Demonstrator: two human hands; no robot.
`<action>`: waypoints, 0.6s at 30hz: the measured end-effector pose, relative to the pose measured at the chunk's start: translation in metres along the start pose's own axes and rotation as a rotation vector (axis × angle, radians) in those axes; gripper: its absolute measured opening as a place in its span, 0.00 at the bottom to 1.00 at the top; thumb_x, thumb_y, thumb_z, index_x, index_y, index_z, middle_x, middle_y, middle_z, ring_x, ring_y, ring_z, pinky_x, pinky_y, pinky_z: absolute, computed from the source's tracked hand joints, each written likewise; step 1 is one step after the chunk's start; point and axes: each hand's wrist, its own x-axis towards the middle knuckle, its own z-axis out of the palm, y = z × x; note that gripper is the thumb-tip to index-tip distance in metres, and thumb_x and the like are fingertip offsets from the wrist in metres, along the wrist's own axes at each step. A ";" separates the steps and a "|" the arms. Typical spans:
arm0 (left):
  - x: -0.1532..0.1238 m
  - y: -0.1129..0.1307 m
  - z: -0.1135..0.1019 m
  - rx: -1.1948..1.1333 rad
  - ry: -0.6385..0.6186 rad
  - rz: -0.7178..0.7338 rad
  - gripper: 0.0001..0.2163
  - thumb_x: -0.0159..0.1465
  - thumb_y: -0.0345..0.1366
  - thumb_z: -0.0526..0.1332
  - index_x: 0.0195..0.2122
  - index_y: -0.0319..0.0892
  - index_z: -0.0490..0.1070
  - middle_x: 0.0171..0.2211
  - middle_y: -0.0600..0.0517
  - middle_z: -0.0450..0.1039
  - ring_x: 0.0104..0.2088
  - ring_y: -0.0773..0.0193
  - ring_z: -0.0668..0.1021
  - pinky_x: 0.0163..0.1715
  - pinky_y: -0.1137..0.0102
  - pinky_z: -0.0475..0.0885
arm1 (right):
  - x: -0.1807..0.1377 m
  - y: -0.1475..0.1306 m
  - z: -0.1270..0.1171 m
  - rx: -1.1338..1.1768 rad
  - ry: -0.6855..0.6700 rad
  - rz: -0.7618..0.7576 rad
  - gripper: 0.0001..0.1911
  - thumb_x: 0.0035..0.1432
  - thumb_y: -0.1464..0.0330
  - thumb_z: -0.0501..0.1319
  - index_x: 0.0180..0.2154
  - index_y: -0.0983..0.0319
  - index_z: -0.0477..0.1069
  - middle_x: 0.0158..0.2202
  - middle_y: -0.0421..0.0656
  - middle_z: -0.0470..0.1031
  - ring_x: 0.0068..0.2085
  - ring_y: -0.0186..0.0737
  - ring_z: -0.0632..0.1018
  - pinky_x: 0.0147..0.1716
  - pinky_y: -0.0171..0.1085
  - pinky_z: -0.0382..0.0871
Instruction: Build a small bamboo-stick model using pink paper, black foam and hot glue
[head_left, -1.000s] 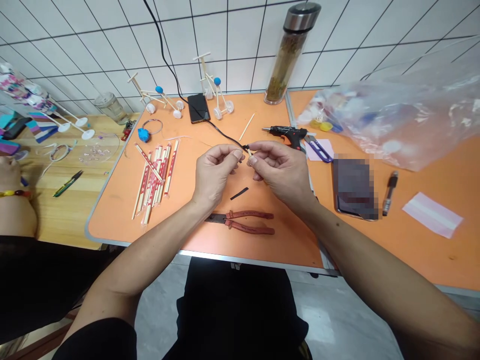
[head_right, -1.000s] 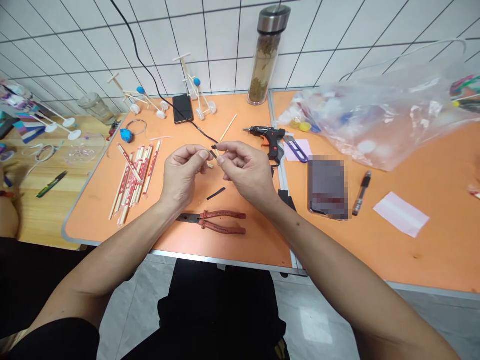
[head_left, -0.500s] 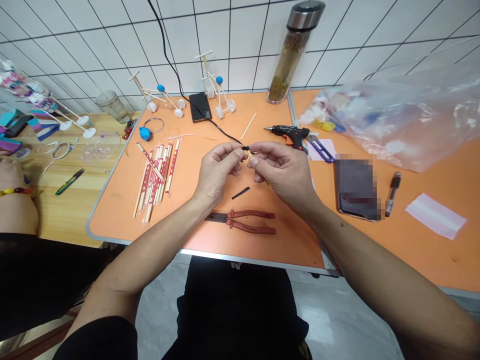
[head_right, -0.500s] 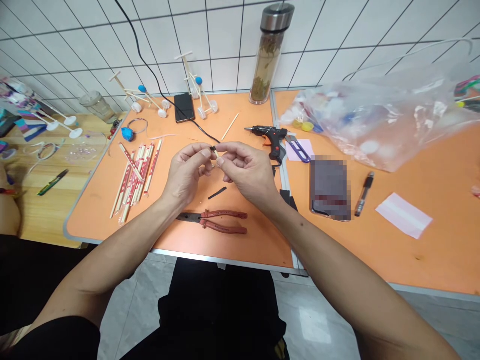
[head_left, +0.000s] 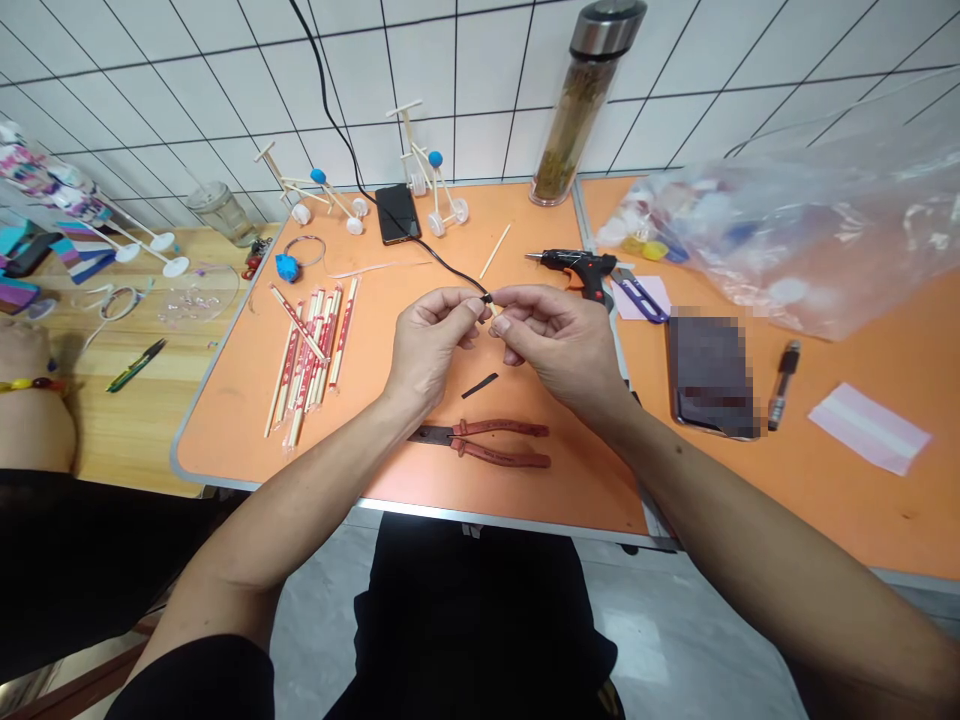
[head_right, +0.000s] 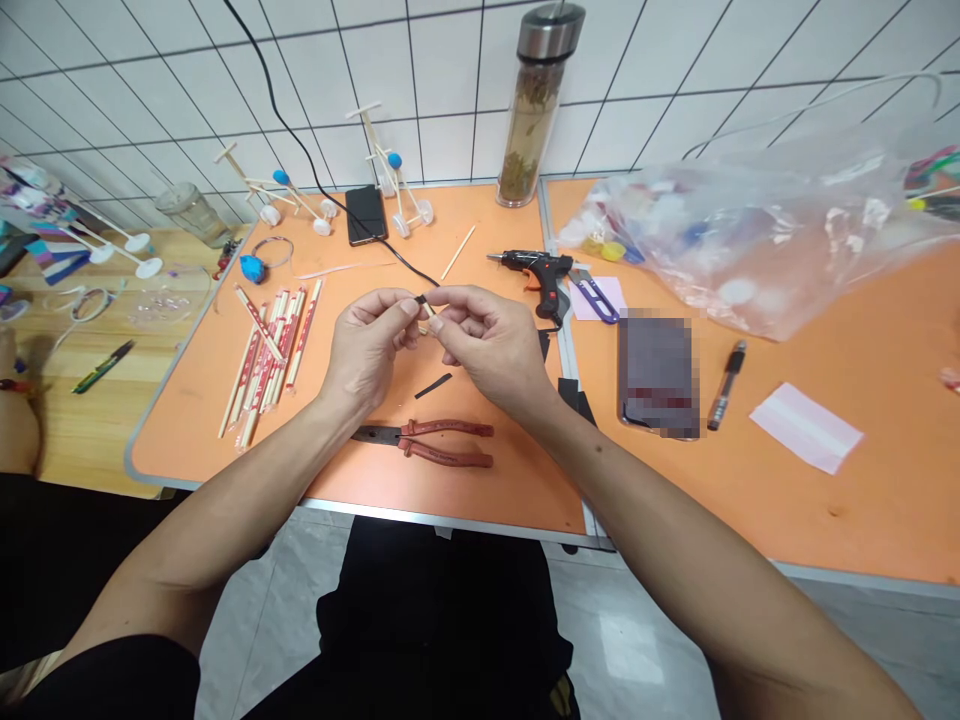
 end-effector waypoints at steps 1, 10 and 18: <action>0.000 0.000 0.000 0.000 0.005 0.000 0.08 0.60 0.41 0.78 0.32 0.43 0.83 0.32 0.52 0.83 0.28 0.70 0.74 0.30 0.73 0.70 | 0.000 0.000 0.000 -0.004 0.001 0.000 0.13 0.61 0.66 0.74 0.47 0.61 0.86 0.31 0.37 0.80 0.24 0.31 0.78 0.26 0.34 0.79; -0.003 0.003 0.002 0.029 0.028 -0.001 0.07 0.61 0.39 0.77 0.31 0.43 0.83 0.32 0.51 0.84 0.28 0.70 0.75 0.30 0.74 0.71 | 0.001 0.009 0.000 -0.035 0.044 -0.046 0.13 0.62 0.64 0.74 0.47 0.61 0.86 0.32 0.39 0.81 0.26 0.32 0.77 0.27 0.35 0.81; -0.001 0.005 -0.001 -0.057 0.070 -0.108 0.08 0.63 0.41 0.76 0.38 0.45 0.83 0.34 0.52 0.83 0.27 0.70 0.76 0.29 0.74 0.72 | 0.001 0.004 -0.001 -0.028 0.041 -0.016 0.13 0.61 0.65 0.74 0.47 0.60 0.86 0.32 0.39 0.81 0.25 0.32 0.77 0.26 0.34 0.81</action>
